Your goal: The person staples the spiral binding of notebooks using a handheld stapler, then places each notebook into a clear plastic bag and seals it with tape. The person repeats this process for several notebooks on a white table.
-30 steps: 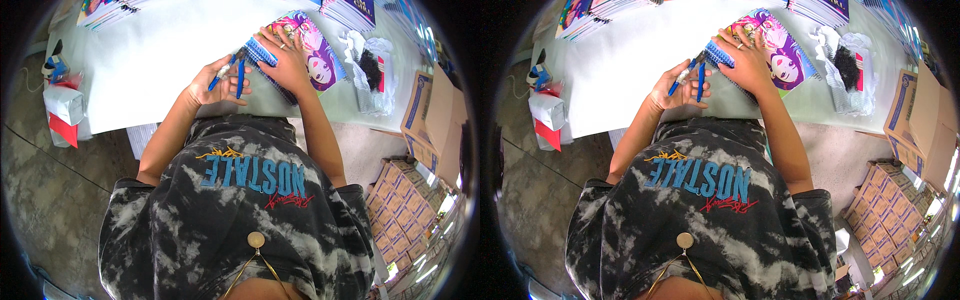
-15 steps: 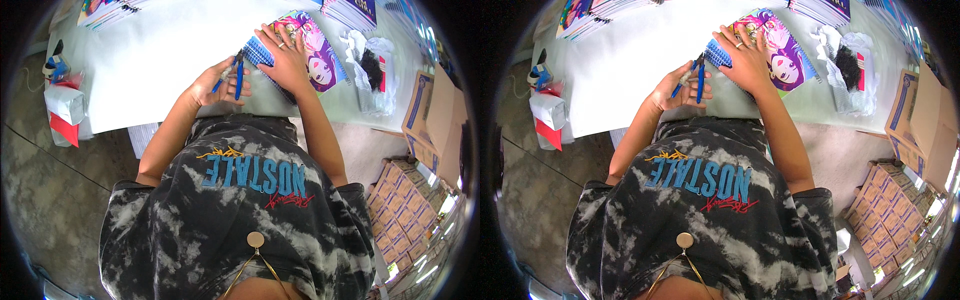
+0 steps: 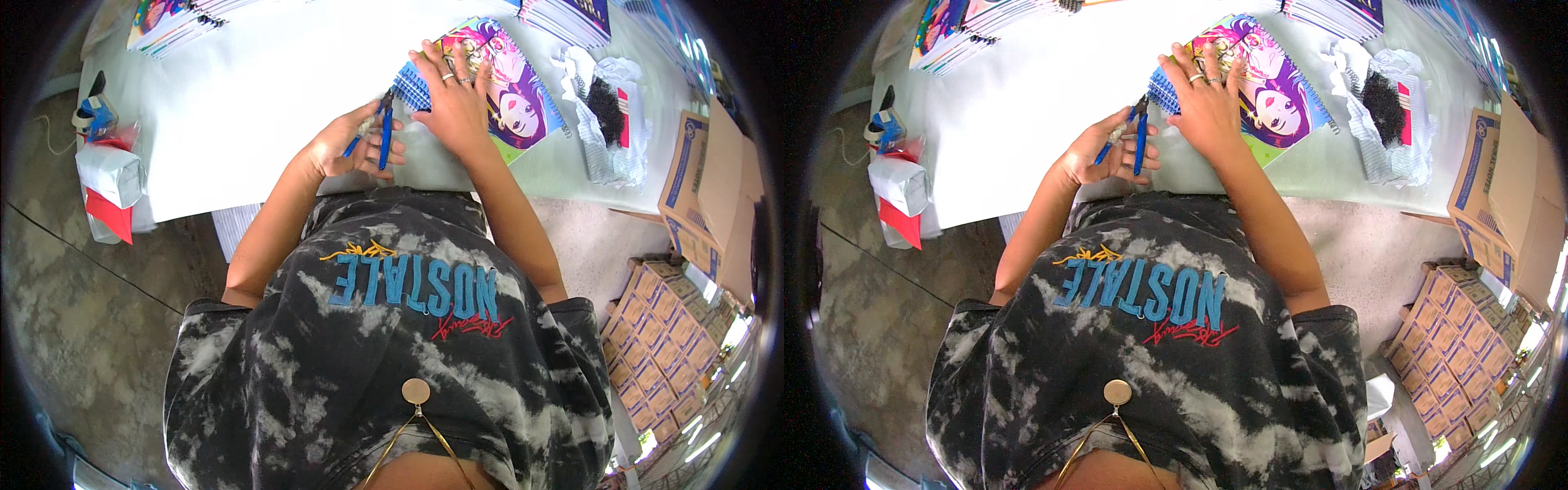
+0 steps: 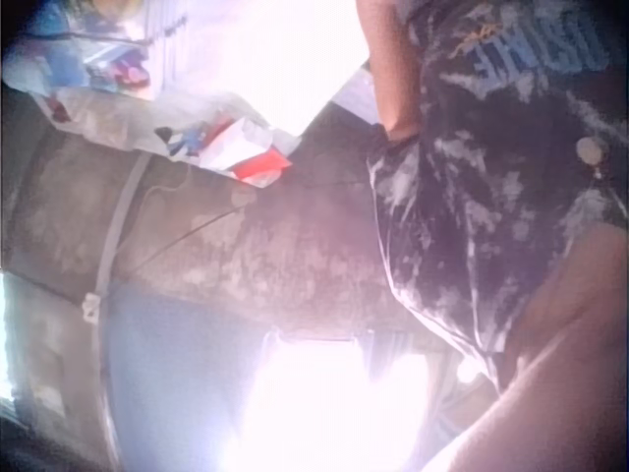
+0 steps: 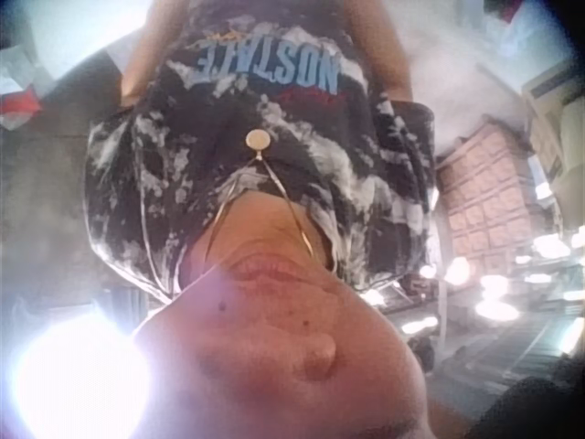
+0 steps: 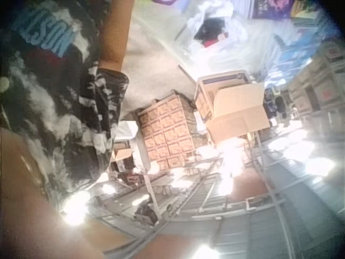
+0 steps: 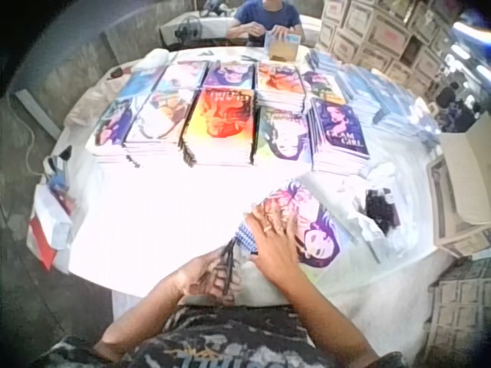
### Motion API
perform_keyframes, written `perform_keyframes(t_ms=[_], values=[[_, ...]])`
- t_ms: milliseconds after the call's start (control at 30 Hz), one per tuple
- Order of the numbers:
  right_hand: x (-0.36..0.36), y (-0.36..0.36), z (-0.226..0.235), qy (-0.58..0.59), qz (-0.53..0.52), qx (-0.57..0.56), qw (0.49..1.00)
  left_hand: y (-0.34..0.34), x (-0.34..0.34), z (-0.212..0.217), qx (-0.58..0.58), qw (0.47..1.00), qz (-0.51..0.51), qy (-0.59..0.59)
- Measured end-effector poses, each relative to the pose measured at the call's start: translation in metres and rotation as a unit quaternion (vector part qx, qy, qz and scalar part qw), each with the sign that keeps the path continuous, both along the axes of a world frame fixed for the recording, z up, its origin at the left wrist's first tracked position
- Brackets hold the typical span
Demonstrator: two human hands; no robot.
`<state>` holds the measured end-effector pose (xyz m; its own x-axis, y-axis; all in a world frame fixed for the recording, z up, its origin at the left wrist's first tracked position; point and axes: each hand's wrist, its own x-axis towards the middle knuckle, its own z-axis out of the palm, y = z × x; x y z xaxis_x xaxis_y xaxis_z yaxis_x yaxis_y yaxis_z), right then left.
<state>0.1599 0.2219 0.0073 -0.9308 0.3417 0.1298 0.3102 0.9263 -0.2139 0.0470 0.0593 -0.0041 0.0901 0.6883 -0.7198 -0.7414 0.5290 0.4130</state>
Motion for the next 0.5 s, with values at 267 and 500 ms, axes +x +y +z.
perform_keyframes(t_ms=[267,500], values=[[0.001,-0.002,-0.001,0.02,-0.009,-0.012,1.0,-0.005,-0.002,-0.019,0.032,0.996,0.013,-0.08],[0.004,0.008,0.003,0.02,0.009,-0.002,1.0,0.021,0.004,0.005,-0.09,0.8,-0.286,0.52]])
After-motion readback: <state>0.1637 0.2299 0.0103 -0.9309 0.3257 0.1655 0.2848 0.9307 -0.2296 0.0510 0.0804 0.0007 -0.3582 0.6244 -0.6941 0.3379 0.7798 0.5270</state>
